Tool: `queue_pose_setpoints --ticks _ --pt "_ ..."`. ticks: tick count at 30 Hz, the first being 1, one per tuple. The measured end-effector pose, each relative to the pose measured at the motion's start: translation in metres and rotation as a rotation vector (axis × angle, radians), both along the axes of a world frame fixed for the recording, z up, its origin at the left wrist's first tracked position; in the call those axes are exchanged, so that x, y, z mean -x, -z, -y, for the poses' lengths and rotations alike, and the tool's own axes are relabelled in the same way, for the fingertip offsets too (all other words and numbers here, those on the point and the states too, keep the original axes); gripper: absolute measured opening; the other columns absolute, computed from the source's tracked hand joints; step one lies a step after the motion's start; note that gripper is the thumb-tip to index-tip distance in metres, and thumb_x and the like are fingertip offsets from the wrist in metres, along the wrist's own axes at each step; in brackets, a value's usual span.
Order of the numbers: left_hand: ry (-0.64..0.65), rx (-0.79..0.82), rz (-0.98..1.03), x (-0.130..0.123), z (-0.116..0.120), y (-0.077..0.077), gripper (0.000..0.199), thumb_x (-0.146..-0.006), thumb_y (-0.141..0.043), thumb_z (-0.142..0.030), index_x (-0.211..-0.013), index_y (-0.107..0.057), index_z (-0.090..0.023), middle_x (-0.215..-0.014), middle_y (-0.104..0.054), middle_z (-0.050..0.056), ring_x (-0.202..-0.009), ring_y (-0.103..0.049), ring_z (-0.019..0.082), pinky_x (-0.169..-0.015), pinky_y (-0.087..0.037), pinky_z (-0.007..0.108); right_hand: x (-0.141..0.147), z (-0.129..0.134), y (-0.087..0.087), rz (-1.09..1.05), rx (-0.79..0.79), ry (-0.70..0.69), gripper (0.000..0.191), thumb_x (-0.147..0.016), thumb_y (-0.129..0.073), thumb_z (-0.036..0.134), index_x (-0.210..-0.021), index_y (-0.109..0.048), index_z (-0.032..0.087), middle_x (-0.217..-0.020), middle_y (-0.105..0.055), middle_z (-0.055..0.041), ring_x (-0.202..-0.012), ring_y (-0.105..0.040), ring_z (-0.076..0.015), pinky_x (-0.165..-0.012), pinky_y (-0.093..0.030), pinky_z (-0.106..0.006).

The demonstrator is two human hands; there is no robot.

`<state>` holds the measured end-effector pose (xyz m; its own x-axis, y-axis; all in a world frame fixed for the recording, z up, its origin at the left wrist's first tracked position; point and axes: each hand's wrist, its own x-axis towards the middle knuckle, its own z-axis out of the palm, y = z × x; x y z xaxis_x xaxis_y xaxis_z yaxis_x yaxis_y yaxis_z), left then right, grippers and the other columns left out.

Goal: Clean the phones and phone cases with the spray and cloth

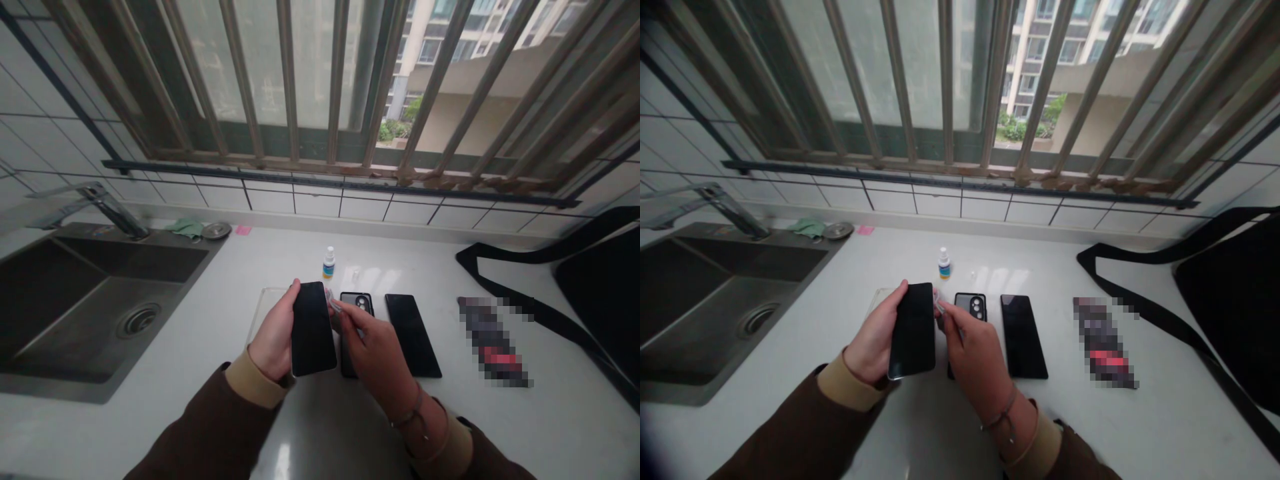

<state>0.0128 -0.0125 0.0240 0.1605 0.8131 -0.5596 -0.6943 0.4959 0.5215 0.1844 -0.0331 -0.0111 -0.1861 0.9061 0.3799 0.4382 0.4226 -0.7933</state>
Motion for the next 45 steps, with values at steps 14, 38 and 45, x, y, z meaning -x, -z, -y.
queue_pose_setpoints --ticks 14,38,45 --pt "0.057 -0.286 -0.234 -0.011 0.010 0.013 0.047 -0.103 -0.065 -0.055 -0.119 -0.078 -0.012 -0.110 -0.082 0.016 -0.106 -0.077 0.028 -0.100 -0.059 0.037 -0.001 0.000 -0.001 -0.094 0.134 0.073 0.039 -0.109 -0.054 0.036 -0.139 -0.075 0.023 -0.130 -0.080 -0.0082 -0.120 -0.078 -0.0281 -0.100 -0.064 -0.041" --pt "-0.394 -0.746 -0.584 -0.012 0.014 0.021 0.082 -0.095 -0.048 -0.083 -0.157 -0.051 -0.029 -0.121 -0.063 0.007 -0.108 -0.070 0.021 -0.107 -0.056 0.038 0.015 0.000 0.014 -0.683 0.907 -0.096 0.051 -0.085 -0.080 0.062 -0.109 -0.083 0.018 -0.084 -0.073 -0.0038 -0.068 -0.062 -0.0145 -0.061 -0.049 -0.026" --pt "-0.454 -1.011 -1.012 0.002 0.013 0.029 0.108 -0.084 -0.076 -0.077 -0.170 -0.029 -0.031 -0.133 -0.054 0.010 -0.110 -0.066 0.022 -0.107 -0.054 0.040 0.019 0.007 0.005 -0.810 1.085 -0.250 0.054 -0.071 -0.094 0.061 -0.095 -0.079 0.015 -0.084 -0.070 -0.0032 -0.071 -0.063 -0.0131 -0.070 -0.056 -0.028"
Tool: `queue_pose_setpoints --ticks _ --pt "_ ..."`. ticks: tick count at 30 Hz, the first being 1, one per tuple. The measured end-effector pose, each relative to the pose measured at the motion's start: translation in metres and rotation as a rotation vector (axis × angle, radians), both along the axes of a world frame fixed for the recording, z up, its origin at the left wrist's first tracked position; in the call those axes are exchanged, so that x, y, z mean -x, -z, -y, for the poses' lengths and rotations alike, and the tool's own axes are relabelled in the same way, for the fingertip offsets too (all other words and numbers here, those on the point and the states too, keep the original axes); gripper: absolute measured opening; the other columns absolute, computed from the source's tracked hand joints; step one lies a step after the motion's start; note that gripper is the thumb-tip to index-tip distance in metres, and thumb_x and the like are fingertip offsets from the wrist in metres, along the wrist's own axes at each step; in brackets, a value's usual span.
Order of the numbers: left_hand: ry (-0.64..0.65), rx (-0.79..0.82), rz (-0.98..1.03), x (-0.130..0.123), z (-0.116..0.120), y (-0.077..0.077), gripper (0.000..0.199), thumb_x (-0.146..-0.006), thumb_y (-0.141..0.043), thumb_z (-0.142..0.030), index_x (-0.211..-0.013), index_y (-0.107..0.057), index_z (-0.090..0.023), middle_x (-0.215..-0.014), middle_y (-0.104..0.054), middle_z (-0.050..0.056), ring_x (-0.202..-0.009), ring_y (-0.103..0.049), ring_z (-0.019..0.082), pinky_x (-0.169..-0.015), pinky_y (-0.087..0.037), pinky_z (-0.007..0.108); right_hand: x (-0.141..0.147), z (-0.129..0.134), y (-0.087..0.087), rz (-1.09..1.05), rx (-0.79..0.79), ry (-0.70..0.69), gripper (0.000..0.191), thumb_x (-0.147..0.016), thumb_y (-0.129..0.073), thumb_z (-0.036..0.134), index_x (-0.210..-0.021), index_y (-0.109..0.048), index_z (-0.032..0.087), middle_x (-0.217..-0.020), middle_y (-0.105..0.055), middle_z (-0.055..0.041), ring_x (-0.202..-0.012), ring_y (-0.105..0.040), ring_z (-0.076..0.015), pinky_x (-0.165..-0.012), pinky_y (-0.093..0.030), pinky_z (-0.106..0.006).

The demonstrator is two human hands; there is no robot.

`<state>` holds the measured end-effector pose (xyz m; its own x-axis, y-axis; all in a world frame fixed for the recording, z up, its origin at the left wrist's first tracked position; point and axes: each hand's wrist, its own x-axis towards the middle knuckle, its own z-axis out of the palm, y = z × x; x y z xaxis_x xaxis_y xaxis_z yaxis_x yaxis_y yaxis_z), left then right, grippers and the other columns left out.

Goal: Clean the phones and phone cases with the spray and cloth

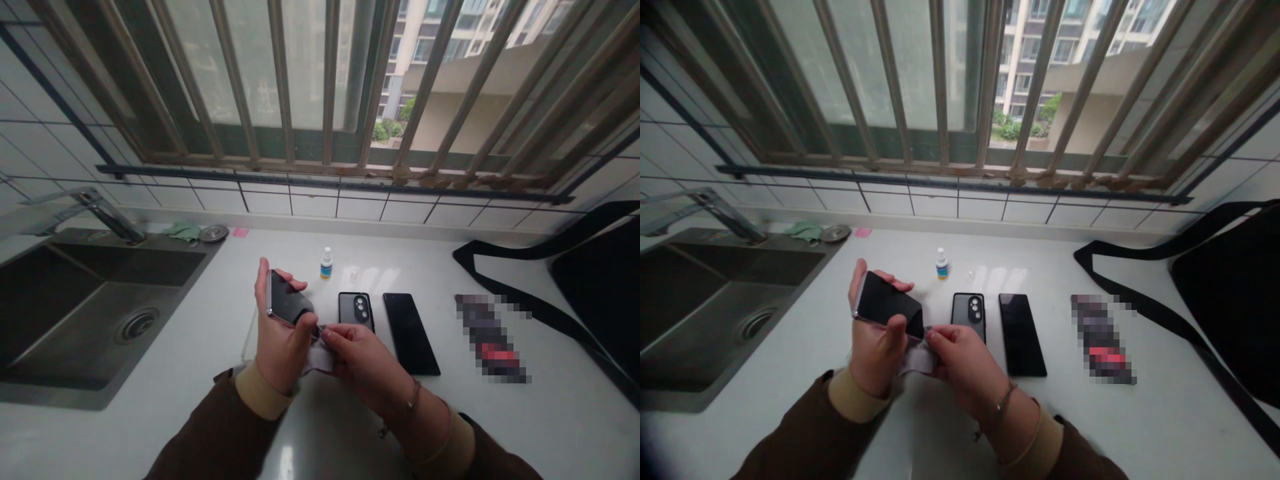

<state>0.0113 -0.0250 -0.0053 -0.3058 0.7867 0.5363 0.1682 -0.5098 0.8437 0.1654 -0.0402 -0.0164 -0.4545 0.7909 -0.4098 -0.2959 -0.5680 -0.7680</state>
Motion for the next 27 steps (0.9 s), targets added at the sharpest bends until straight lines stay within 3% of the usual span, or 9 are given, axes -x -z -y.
queue_pose_setpoints --ticks 3,6,8,11,14,16,18,22,27 --pt "-0.096 0.101 0.018 0.003 -0.007 -0.003 0.100 -0.089 -0.076 -0.069 -0.168 -0.031 -0.028 -0.131 -0.058 0.009 -0.104 -0.067 0.018 -0.106 -0.054 0.037 -0.001 0.001 -0.001 -0.024 0.039 -0.052 0.050 -0.071 -0.095 0.057 -0.091 -0.078 0.014 -0.077 -0.068 -0.0015 -0.066 -0.062 -0.0128 -0.065 -0.055 -0.027" --pt "-0.048 0.302 0.326 0.004 -0.013 -0.012 0.077 -0.099 -0.058 -0.074 -0.157 -0.044 -0.025 -0.116 -0.065 0.006 -0.086 -0.069 0.016 -0.086 -0.061 0.033 -0.010 -0.003 -0.007 0.048 -0.032 0.075 0.045 -0.079 -0.088 0.056 -0.097 -0.079 0.017 -0.077 -0.070 -0.0012 -0.064 -0.061 -0.0135 -0.060 -0.052 -0.027" --pt "0.105 0.511 0.569 0.003 -0.014 -0.020 0.071 -0.103 -0.043 -0.077 -0.143 -0.056 -0.019 -0.105 -0.069 0.008 -0.075 -0.070 0.017 -0.073 -0.063 0.033 -0.019 -0.008 -0.014 0.254 -0.235 0.272 0.041 -0.089 -0.078 0.056 -0.104 -0.081 0.019 -0.085 -0.075 -0.0044 -0.070 -0.066 -0.0167 -0.063 -0.053 -0.029" --pt "0.448 0.824 0.758 -0.001 -0.009 -0.031 0.069 -0.107 -0.034 -0.070 -0.126 -0.066 -0.012 -0.096 -0.074 0.013 -0.072 -0.071 0.020 -0.069 -0.064 0.035 -0.034 -0.014 -0.023 0.670 -0.647 0.527 0.039 -0.101 -0.062 0.051 -0.118 -0.081 0.021 -0.110 -0.081 -0.0106 -0.097 -0.074 -0.0254 -0.085 -0.060 -0.039" --pt "0.742 1.038 0.773 -0.008 -0.001 -0.032 0.069 -0.107 -0.035 -0.069 -0.116 -0.073 -0.011 -0.091 -0.074 0.014 -0.069 -0.070 0.019 -0.063 -0.060 0.031 -0.038 -0.015 -0.025 0.893 -0.876 0.481 0.038 -0.108 -0.053 0.042 -0.126 -0.080 0.022 -0.116 -0.082 -0.0113 -0.105 -0.077 -0.0281 -0.094 -0.059 -0.043" --pt "0.801 1.147 0.752 -0.013 0.003 -0.027 0.068 -0.106 -0.041 -0.071 -0.104 -0.075 -0.012 -0.083 -0.072 0.011 -0.064 -0.067 0.017 -0.059 -0.057 0.027 -0.034 -0.014 -0.022 0.907 -0.938 0.343 0.037 -0.110 -0.051 0.038 -0.126 -0.080 0.023 -0.109 -0.083 -0.0102 -0.096 -0.079 -0.0268 -0.090 -0.061 -0.041" --pt "0.781 1.187 0.757 -0.015 0.004 -0.022 0.064 -0.104 -0.050 -0.070 -0.095 -0.075 -0.013 -0.078 -0.069 0.008 -0.061 -0.064 0.014 -0.058 -0.054 0.025 -0.030 -0.011 -0.018 0.865 -1.008 0.280 0.036 -0.111 -0.049 0.034 -0.129 -0.078 0.023 -0.110 -0.083 -0.0100 -0.096 -0.080 -0.0261 -0.091 -0.062 -0.041" --pt "0.798 1.122 0.766 -0.016 0.004 -0.014 0.054 -0.098 -0.065 -0.068 -0.095 -0.075 -0.015 -0.079 -0.068 0.005 -0.063 -0.062 0.014 -0.058 -0.052 0.026 -0.026 -0.008 -0.014 0.730 -1.134 0.339 0.034 -0.112 -0.050 0.027 -0.136 -0.074 0.027 -0.129 -0.080 -0.0088 -0.119 -0.076 -0.0255 -0.105 -0.060 -0.043" --pt "0.820 1.122 0.800 -0.017 0.002 -0.006 0.053 -0.090 -0.075 -0.068 -0.096 -0.073 -0.016 -0.077 -0.066 0.002 -0.062 -0.059 0.012 -0.056 -0.047 0.024 -0.027 -0.009 -0.013 0.625 -1.180 0.355 0.032 -0.112 -0.050 0.021 -0.132 -0.074 0.029 -0.137 -0.077 -0.0065 -0.130 -0.071 -0.0233 -0.114 -0.057 -0.044"
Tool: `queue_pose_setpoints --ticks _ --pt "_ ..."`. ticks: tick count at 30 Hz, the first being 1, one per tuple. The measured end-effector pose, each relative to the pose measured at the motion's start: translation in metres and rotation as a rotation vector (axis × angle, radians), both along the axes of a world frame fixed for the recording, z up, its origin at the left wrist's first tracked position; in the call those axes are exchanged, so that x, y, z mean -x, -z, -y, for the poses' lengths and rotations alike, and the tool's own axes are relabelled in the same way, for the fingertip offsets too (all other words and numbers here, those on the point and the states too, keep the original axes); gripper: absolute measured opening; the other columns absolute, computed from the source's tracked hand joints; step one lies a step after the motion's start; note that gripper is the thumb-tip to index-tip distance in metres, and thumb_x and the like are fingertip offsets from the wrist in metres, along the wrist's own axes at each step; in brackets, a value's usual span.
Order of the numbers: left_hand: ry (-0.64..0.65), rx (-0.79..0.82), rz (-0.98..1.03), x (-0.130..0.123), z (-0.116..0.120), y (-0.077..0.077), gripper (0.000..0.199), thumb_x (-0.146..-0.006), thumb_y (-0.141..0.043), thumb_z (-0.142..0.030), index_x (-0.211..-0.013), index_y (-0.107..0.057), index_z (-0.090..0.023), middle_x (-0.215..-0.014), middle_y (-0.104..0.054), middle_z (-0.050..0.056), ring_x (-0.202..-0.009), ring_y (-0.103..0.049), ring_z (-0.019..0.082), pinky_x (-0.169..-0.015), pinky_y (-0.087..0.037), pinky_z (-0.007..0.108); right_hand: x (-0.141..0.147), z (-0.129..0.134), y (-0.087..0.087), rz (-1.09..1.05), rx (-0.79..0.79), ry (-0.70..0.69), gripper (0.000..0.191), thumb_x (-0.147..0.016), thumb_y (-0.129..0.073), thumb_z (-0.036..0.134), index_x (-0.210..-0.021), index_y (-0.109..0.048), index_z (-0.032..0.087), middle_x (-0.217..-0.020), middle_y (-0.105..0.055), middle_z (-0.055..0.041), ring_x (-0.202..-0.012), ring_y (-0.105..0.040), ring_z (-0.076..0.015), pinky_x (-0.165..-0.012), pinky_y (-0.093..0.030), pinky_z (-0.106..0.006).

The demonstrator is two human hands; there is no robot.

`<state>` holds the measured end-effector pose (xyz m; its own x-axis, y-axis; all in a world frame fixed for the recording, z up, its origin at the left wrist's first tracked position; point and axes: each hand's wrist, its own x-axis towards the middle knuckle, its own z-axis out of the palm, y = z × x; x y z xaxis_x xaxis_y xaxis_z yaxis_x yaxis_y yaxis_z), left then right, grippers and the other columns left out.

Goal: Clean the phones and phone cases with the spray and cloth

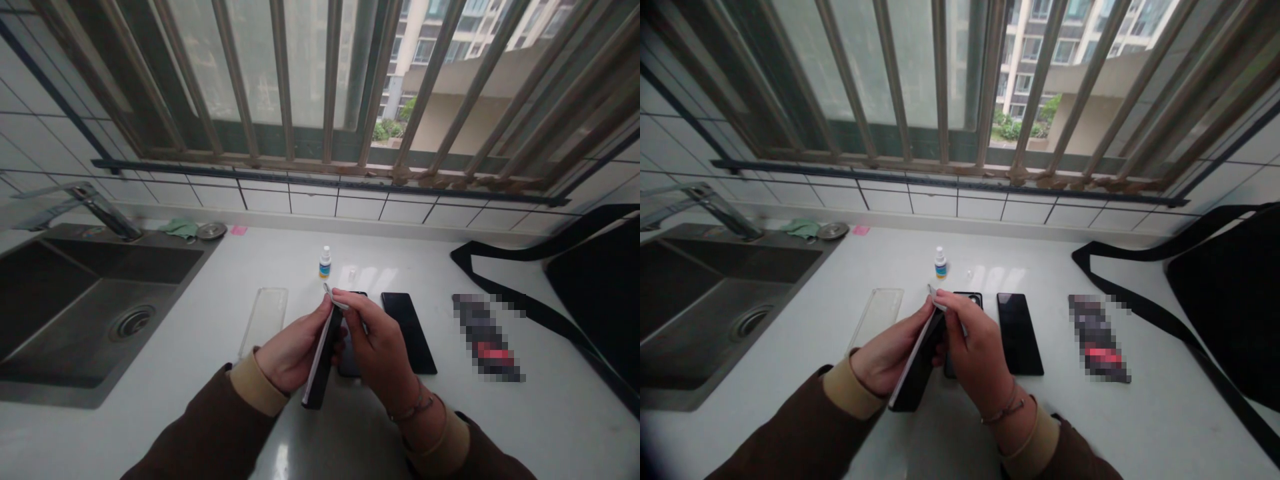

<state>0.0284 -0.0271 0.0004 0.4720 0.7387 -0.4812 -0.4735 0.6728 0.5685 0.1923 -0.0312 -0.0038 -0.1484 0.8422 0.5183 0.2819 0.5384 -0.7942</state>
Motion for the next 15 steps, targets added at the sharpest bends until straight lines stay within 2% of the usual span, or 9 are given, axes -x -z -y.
queue_pose_setpoints --ticks 4,6,8,12,15 --pt "-0.146 -0.032 0.067 0.000 -0.008 0.004 0.042 -0.093 -0.079 -0.056 -0.098 -0.072 -0.015 -0.078 -0.066 0.001 -0.063 -0.058 0.010 -0.059 -0.049 0.023 0.004 0.001 0.000 0.023 -0.053 -0.111 0.031 -0.111 -0.052 0.016 -0.129 -0.074 0.027 -0.142 -0.074 -0.0075 -0.135 -0.069 -0.0230 -0.118 -0.055 -0.047" --pt "-0.230 -0.024 0.122 0.002 -0.012 0.002 0.032 -0.099 -0.076 -0.045 -0.095 -0.070 -0.014 -0.082 -0.067 0.002 -0.067 -0.061 0.009 -0.063 -0.052 0.021 0.006 0.003 -0.003 0.048 -0.107 -0.192 0.030 -0.109 -0.053 0.014 -0.127 -0.074 0.026 -0.139 -0.075 -0.0080 -0.134 -0.069 -0.0226 -0.118 -0.056 -0.047" --pt "-0.280 0.041 0.143 0.006 -0.015 -0.002 0.033 -0.104 -0.069 -0.042 -0.089 -0.068 -0.012 -0.079 -0.066 0.002 -0.064 -0.060 0.008 -0.061 -0.052 0.019 0.006 0.006 -0.008 0.079 -0.173 -0.271 0.030 -0.108 -0.054 0.011 -0.125 -0.074 0.025 -0.135 -0.077 -0.0080 -0.133 -0.069 -0.0225 -0.117 -0.056 -0.047" --pt "-0.338 0.175 0.032 0.016 -0.018 -0.014 0.045 -0.107 -0.057 -0.052 -0.086 -0.066 -0.013 -0.065 -0.059 0.001 -0.052 -0.056 0.010 -0.048 -0.045 0.020 0.004 0.013 -0.017 0.150 -0.264 -0.393 0.033 -0.104 -0.056 0.008 -0.127 -0.072 0.026 -0.131 -0.078 -0.0070 -0.135 -0.067 -0.0235 -0.116 -0.058 -0.048" --pt "-0.352 0.202 -0.027 0.022 -0.018 -0.019 0.055 -0.105 -0.052 -0.064 -0.096 -0.067 -0.012 -0.070 -0.063 0.006 -0.054 -0.060 0.015 -0.052 -0.051 0.025 0.003 0.017 -0.020 0.222 -0.361 -0.434 0.036 -0.102 -0.058 0.006 -0.131 -0.070 0.024 -0.135 -0.077 -0.0090 -0.140 -0.064 -0.0242 -0.117 -0.059 -0.047"
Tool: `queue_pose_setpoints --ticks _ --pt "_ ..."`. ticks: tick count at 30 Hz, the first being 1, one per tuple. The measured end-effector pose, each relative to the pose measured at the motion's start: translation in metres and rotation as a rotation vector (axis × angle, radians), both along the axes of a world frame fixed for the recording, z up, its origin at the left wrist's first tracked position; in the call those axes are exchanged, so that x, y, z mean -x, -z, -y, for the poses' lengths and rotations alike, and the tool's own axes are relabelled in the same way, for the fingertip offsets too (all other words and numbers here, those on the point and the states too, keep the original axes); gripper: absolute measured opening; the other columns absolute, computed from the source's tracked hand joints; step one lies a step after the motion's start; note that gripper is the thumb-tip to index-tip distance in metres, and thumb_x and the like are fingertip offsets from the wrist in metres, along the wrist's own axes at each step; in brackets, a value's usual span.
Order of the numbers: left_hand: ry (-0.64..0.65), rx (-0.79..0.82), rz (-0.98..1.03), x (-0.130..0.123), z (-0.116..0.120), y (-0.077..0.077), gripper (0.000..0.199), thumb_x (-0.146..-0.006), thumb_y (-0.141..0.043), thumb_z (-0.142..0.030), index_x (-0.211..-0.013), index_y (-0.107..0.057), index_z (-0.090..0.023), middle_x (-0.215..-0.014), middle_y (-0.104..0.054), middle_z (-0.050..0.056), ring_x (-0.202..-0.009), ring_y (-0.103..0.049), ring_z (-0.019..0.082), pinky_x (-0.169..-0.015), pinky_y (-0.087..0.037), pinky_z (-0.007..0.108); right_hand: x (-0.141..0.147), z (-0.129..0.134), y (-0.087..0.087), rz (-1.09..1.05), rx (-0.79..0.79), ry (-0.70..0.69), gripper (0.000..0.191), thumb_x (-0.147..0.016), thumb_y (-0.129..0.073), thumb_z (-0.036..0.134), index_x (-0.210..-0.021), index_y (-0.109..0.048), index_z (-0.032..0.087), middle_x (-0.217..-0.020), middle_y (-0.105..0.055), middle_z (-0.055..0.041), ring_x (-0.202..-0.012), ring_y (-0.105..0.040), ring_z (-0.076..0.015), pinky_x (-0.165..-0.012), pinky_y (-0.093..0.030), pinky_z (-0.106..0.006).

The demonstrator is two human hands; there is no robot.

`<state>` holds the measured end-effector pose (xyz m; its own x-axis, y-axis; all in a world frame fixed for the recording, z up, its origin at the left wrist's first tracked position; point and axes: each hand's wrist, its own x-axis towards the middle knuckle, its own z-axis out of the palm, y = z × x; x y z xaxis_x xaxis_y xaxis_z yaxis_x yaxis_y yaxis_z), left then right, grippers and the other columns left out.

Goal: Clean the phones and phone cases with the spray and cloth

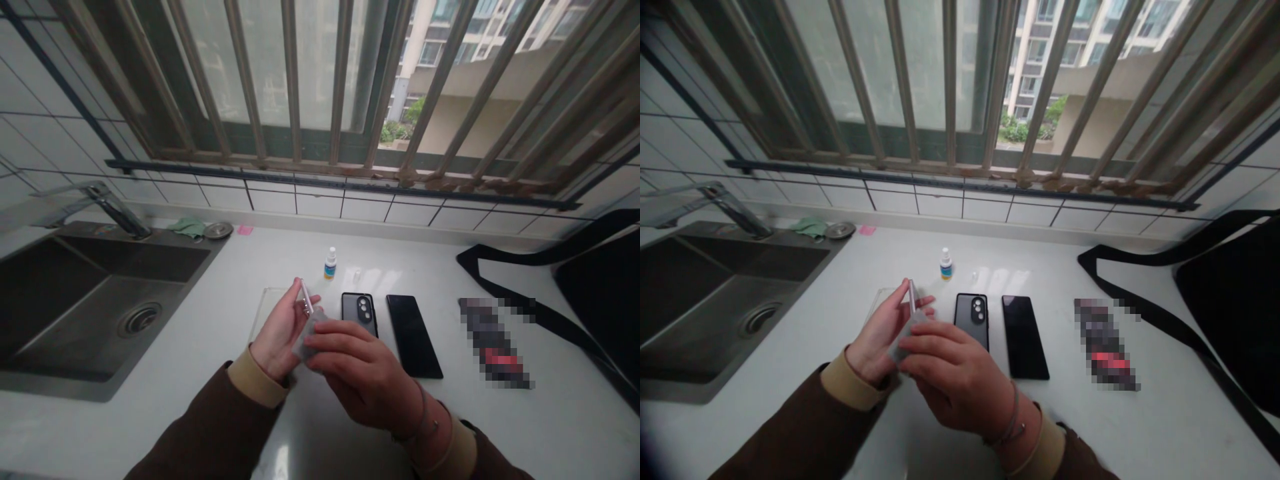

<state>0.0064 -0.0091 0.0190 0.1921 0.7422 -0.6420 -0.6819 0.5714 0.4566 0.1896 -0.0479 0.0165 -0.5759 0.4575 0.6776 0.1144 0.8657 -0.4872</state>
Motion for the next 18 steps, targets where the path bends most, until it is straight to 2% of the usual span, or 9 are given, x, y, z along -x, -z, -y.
queue_pose_setpoints --ticks 4,8,13,18 --pt "0.005 -0.002 0.105 0.007 -0.001 0.001 0.067 -0.100 -0.049 -0.075 -0.108 -0.066 -0.010 -0.077 -0.065 0.009 -0.061 -0.063 0.018 -0.058 -0.057 0.029 -0.001 0.002 0.001 0.051 -0.100 -0.004 0.043 -0.103 -0.057 0.004 -0.140 -0.067 0.023 -0.145 -0.072 -0.0101 -0.147 -0.059 -0.0241 -0.121 -0.056 -0.046" --pt "0.017 -0.014 0.272 0.009 -0.003 0.002 0.067 -0.102 -0.043 -0.074 -0.111 -0.063 -0.010 -0.074 -0.059 0.007 -0.062 -0.059 0.019 -0.058 -0.056 0.029 -0.002 0.002 0.004 0.071 -0.121 -0.024 0.039 -0.104 -0.058 0.003 -0.139 -0.069 0.019 -0.151 -0.068 -0.0103 -0.152 -0.054 -0.0240 -0.127 -0.051 -0.045" --pt "0.008 -0.024 0.294 0.008 0.000 -0.009 0.076 -0.104 -0.036 -0.072 -0.127 -0.061 -0.004 -0.078 -0.061 0.009 -0.062 -0.059 0.020 -0.058 -0.058 0.033 -0.002 0.000 0.007 0.151 -0.145 -0.024 0.038 -0.106 -0.059 0.005 -0.140 -0.068 0.019 -0.157 -0.063 -0.0072 -0.152 -0.054 -0.0217 -0.131 -0.045 -0.044" --pt "-0.093 -0.101 0.219 0.013 0.003 -0.020 0.072 -0.107 -0.037 -0.062 -0.138 -0.060 -0.001 -0.092 -0.072 0.019 -0.083 -0.075 0.029 -0.081 -0.067 0.046 -0.002 -0.007 0.013 0.197 -0.168 0.062 0.038 -0.108 -0.058 0.008 -0.140 -0.069 0.025 -0.155 -0.065 -0.0039 -0.150 -0.056 -0.0222 -0.128 -0.049 -0.046"
